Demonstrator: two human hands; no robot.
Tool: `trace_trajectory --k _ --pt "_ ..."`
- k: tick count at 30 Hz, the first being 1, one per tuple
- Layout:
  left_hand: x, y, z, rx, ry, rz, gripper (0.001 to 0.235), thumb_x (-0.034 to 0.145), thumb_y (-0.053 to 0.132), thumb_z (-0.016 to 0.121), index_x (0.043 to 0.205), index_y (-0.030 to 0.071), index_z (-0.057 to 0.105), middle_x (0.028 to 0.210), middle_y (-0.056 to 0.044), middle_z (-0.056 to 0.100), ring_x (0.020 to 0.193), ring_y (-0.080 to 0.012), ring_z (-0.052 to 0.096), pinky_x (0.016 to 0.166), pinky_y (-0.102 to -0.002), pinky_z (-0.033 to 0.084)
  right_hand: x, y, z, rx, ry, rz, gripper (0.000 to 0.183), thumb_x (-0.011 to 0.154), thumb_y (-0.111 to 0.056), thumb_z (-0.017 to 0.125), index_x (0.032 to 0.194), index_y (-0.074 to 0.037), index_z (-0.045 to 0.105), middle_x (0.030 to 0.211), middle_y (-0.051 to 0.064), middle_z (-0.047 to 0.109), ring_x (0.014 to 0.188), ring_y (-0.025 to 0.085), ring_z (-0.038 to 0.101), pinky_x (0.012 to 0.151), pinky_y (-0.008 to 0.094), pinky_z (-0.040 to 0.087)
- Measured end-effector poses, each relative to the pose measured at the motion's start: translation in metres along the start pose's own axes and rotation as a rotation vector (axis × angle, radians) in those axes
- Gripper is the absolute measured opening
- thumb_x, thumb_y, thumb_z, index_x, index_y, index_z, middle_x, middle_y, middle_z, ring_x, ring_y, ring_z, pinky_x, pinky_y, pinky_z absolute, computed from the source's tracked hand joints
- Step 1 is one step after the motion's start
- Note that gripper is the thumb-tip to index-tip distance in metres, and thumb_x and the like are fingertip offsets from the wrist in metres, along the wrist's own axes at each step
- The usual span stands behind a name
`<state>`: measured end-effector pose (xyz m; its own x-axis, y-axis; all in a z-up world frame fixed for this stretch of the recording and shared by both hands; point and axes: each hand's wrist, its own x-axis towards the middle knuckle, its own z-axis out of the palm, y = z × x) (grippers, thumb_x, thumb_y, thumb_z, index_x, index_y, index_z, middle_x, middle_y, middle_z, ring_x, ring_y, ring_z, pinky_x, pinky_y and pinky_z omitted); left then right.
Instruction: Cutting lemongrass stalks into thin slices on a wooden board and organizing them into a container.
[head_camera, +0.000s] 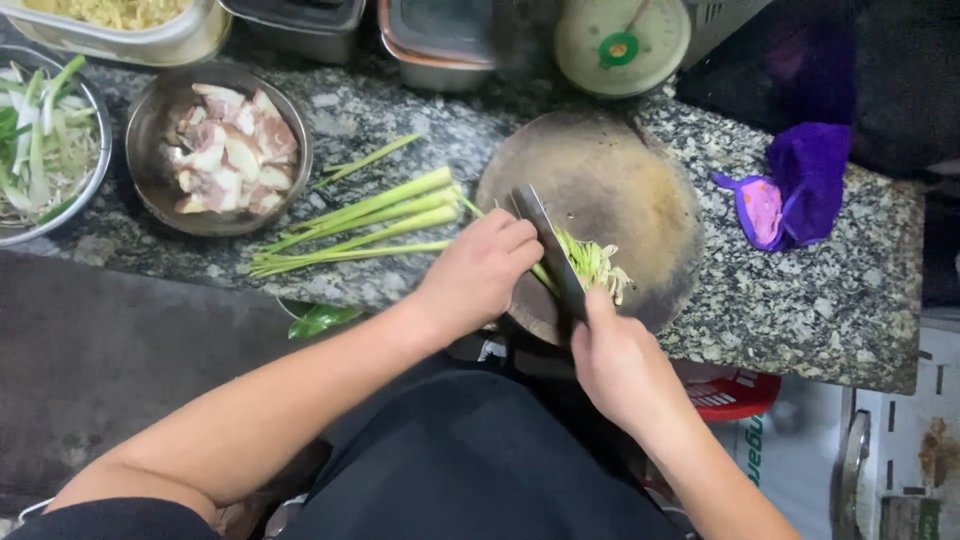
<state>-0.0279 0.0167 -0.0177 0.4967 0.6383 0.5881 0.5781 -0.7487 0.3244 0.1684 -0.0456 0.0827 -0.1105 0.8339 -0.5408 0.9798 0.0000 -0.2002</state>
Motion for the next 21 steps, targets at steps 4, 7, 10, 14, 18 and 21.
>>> trace_trajectory --k 4,7,10,14,18,21 --pt "-0.002 -0.004 0.006 0.014 -0.012 0.026 0.018 0.093 0.0 0.037 0.087 0.009 0.052 0.086 0.001 0.045 0.085 -0.0241 0.049 0.08 -0.032 0.041 -0.024 0.008 -0.008 -0.009 -0.039 0.047 0.026 0.101 -0.024 0.046 0.12 -0.006 0.046 0.082 0.029 0.071 0.085 0.056 0.07 0.068 0.059 0.06" --pt "-0.004 -0.001 0.007 -0.01 -0.003 -0.011 0.017 0.096 0.002 0.038 0.089 0.009 0.052 0.087 -0.001 0.044 0.086 -0.0246 0.047 0.08 -0.033 0.042 0.004 0.001 0.016 -0.028 0.014 -0.01 0.022 0.101 -0.024 0.045 0.115 -0.007 0.045 0.081 0.029 0.07 0.083 0.055 0.071 0.068 0.064 0.055" --pt "0.0 -0.001 -0.004 -0.086 0.0 -0.001 0.02 0.099 0.002 0.036 0.088 0.008 0.052 0.086 -0.004 0.044 0.088 -0.0272 0.051 0.084 -0.034 0.044 0.01 -0.019 -0.003 0.03 0.015 -0.023 0.023 0.098 -0.016 0.044 0.118 -0.005 0.042 0.078 0.028 0.066 0.081 0.058 0.068 0.067 0.059 0.055" --pt "-0.001 -0.005 -0.004 -0.073 0.016 0.012 0.022 0.098 -0.001 0.035 0.089 0.005 0.054 0.09 -0.006 0.048 0.089 -0.0279 0.052 0.087 -0.034 0.044 -0.005 -0.007 -0.011 0.059 -0.031 -0.011 0.019 0.101 -0.019 0.044 0.113 -0.005 0.048 0.085 0.031 0.069 0.086 0.056 0.069 0.07 0.057 0.058" --pt "-0.003 -0.005 -0.002 -0.093 0.008 0.001 0.022 0.097 -0.003 0.036 0.09 0.003 0.056 0.089 -0.007 0.049 0.088 -0.0278 0.052 0.087 -0.035 0.044 0.003 -0.012 -0.002 0.007 -0.064 0.052 0.023 0.1 -0.026 0.044 0.114 -0.008 0.045 0.087 0.03 0.071 0.09 0.054 0.07 0.071 0.062 0.055" --pt "-0.001 -0.002 -0.01 -0.033 0.011 -0.01 0.02 0.1 0.003 0.039 0.09 0.008 0.056 0.091 -0.006 0.049 0.09 -0.0261 0.05 0.085 -0.036 0.043 0.015 -0.021 -0.001 0.025 -0.045 0.038 0.022 0.1 -0.025 0.042 0.114 -0.008 0.043 0.09 0.031 0.069 0.091 0.057 0.069 0.076 0.065 0.054"
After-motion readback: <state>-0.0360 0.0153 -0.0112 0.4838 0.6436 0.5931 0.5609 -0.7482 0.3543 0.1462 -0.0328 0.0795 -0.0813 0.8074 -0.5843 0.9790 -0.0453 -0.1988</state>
